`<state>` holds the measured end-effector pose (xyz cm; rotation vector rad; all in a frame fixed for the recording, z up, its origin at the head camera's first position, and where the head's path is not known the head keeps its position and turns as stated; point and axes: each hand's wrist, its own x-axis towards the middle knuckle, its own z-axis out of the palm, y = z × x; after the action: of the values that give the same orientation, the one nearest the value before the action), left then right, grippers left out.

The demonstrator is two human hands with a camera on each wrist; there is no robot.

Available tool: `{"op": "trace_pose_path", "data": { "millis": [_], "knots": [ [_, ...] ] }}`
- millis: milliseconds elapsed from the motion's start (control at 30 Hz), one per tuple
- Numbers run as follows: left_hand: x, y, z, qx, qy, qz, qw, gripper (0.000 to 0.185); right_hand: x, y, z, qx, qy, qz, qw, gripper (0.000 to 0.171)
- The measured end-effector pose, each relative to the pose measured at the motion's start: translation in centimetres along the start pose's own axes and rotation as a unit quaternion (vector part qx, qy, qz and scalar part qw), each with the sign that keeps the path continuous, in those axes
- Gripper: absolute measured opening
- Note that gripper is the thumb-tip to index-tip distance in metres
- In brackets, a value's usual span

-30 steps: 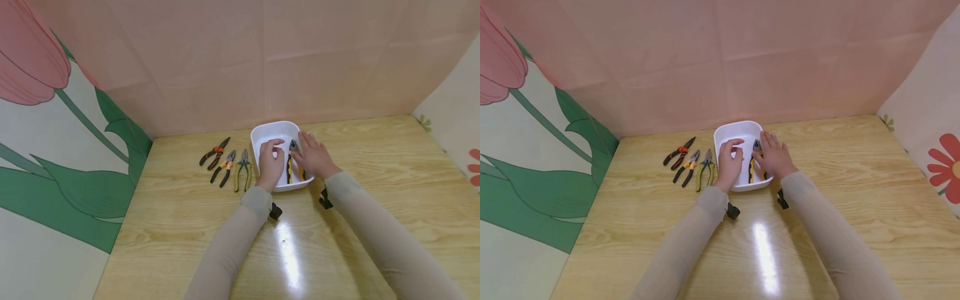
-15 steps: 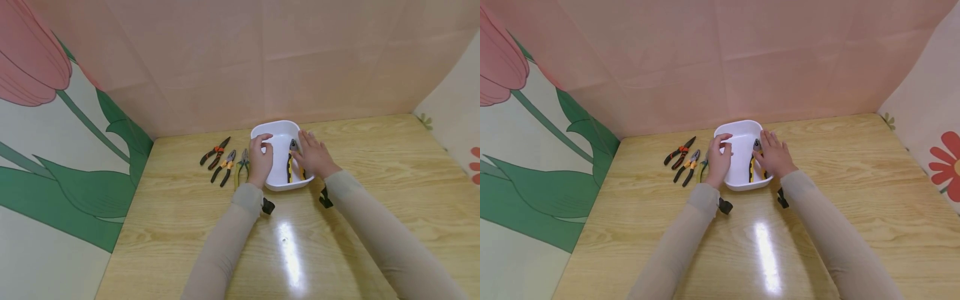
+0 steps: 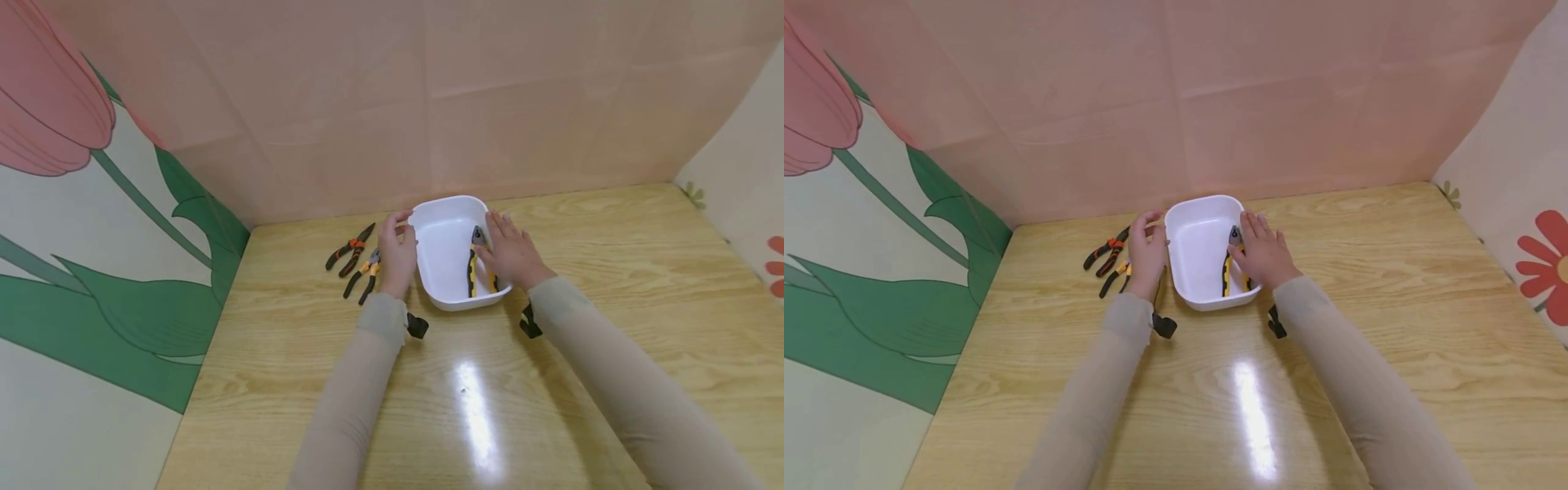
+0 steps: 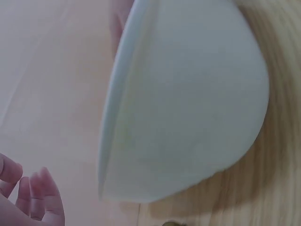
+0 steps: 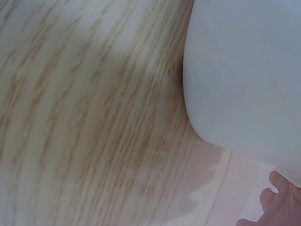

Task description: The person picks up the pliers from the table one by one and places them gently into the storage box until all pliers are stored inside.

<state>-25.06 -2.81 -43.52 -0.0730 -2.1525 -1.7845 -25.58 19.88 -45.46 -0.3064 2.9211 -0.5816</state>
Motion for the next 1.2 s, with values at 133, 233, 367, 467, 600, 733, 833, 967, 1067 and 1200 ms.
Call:
{"op": "trace_pose_path", "data": {
  "millis": [133,233,367,467,600,733,833,967,1067,1200],
  "knots": [
    [0.6,0.0,-1.0,0.004,0.017,0.008,0.9998,0.028,0.0,-0.1,-0.1,0.001,-0.002,0.001,1.0,0.081],
    [0.8,0.0,-1.7,0.008,0.026,0.003,0.9996,0.028,-0.1,-0.1,-0.1,0.0,-0.003,-0.001,1.0,0.081],
    [1.2,-0.3,-2.4,0.011,0.032,0.003,0.9994,0.029,-0.2,-0.1,-0.2,-0.002,-0.005,-0.002,1.0,0.081],
    [1.4,-0.7,-2.8,0.009,0.026,-0.003,0.9996,0.03,-0.2,-0.1,-0.2,-0.002,-0.007,0.002,1.0,0.081],
    [1.5,-1.2,-3.6,0.004,0.016,-0.035,0.9993,0.032,-0.2,-0.2,-0.3,-0.001,-0.009,0.006,1.0,0.082],
    [1.7,-1.8,-4.3,0.012,0.011,-0.047,0.9988,0.032,-0.3,-0.2,-0.3,0.001,-0.011,0.009,1.0,0.082],
    [1.8,-2.2,-4.8,0.023,0.009,-0.044,0.9987,0.03,-0.3,-0.1,-0.3,0.003,-0.01,0.01,1.0,0.082],
    [2.1,-2.3,-5.6,0.029,0.005,-0.052,0.9982,0.028,-0.3,-0.1,-0.2,0.006,-0.008,0.008,1.0,0.084],
    [2.2,-2.3,-6.2,0.028,0.003,-0.061,0.9978,0.028,-0.2,0.0,-0.1,0.006,-0.007,0.008,1.0,0.084],
    [2.2,-2.5,-7.0,0.03,0.007,-0.076,0.9966,0.029,-0.2,0.0,-0.1,0.007,-0.01,0.011,1.0,0.085]
  ]
}}
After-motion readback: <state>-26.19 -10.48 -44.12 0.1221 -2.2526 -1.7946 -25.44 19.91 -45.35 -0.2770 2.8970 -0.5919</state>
